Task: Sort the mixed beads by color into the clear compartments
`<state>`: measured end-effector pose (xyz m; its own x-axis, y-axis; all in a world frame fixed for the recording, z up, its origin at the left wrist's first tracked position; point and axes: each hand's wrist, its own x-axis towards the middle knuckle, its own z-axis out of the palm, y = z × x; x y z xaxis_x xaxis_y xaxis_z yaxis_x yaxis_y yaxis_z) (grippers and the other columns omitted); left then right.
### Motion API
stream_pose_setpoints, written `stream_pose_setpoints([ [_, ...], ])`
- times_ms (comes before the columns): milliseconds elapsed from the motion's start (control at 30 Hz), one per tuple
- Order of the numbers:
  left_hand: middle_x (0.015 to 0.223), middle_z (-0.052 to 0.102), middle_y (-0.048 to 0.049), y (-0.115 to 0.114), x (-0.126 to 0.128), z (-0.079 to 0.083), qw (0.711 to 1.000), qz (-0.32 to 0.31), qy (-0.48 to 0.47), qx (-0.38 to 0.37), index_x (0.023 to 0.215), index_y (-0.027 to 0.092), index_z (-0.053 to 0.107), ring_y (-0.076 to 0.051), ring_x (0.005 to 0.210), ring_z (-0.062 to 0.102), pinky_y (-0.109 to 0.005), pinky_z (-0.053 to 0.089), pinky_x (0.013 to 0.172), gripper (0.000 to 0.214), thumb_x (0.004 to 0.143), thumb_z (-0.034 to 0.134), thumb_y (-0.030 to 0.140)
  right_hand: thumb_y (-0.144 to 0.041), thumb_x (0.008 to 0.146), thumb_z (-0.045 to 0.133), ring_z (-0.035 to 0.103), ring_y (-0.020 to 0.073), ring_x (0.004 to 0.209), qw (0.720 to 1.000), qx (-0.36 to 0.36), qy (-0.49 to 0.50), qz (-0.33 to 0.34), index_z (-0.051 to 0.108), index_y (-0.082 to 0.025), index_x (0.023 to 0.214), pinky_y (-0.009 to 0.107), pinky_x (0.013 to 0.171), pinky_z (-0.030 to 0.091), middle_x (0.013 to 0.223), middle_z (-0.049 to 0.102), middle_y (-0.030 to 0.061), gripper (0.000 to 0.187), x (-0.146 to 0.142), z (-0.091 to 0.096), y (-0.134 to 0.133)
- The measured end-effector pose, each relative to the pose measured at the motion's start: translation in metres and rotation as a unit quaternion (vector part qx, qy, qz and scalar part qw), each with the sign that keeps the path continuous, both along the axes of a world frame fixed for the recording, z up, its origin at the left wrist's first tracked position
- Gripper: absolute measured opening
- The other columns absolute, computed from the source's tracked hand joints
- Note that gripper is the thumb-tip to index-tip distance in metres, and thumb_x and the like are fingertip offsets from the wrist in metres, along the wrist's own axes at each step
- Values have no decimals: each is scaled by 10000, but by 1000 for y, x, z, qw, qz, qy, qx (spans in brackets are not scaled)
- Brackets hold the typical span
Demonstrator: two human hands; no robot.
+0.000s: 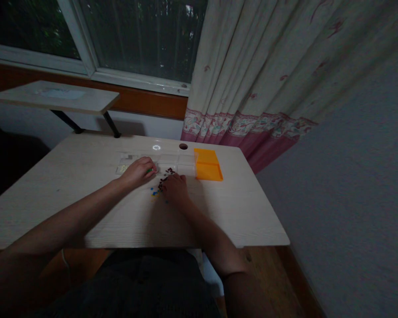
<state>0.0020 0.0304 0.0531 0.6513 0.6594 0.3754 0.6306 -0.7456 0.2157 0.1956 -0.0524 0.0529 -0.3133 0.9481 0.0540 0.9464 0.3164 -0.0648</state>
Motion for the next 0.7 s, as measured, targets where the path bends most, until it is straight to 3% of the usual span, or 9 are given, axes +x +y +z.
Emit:
stream_pose_setpoints([
  [333, 966, 615, -137, 35, 32, 13, 998, 18, 65, 11, 892, 121, 676, -257, 985, 571, -349, 458, 884, 218, 907, 512, 264, -294, 937, 500, 518, 220, 1086, 1000, 18, 5, 3, 717, -213, 899, 366, 896, 316, 1018, 691, 67, 235, -5, -2, -1],
  [500, 1024, 620, -123, 36, 42, 12, 991, 61, 115, -8, 942, 127, 662, -227, 919, 620, -301, 476, 810, 213, 916, 494, 256, -305, 935, 513, 511, 214, 1071, 1000, 20, 22, 8, 718, -228, 906, 360, 891, 309, 1022, 687, 54, 221, 3, -2, -5],
  [700, 1037, 631, -130, 34, 49, 4, 988, 64, 140, -28, 945, 122, 654, -199, 862, 648, -274, 470, 776, 222, 920, 463, 233, -339, 930, 546, 505, 200, 1036, 999, 16, 37, -16, 729, -260, 949, 347, 891, 300, 1001, 683, 38, 201, 24, 0, -8],
])
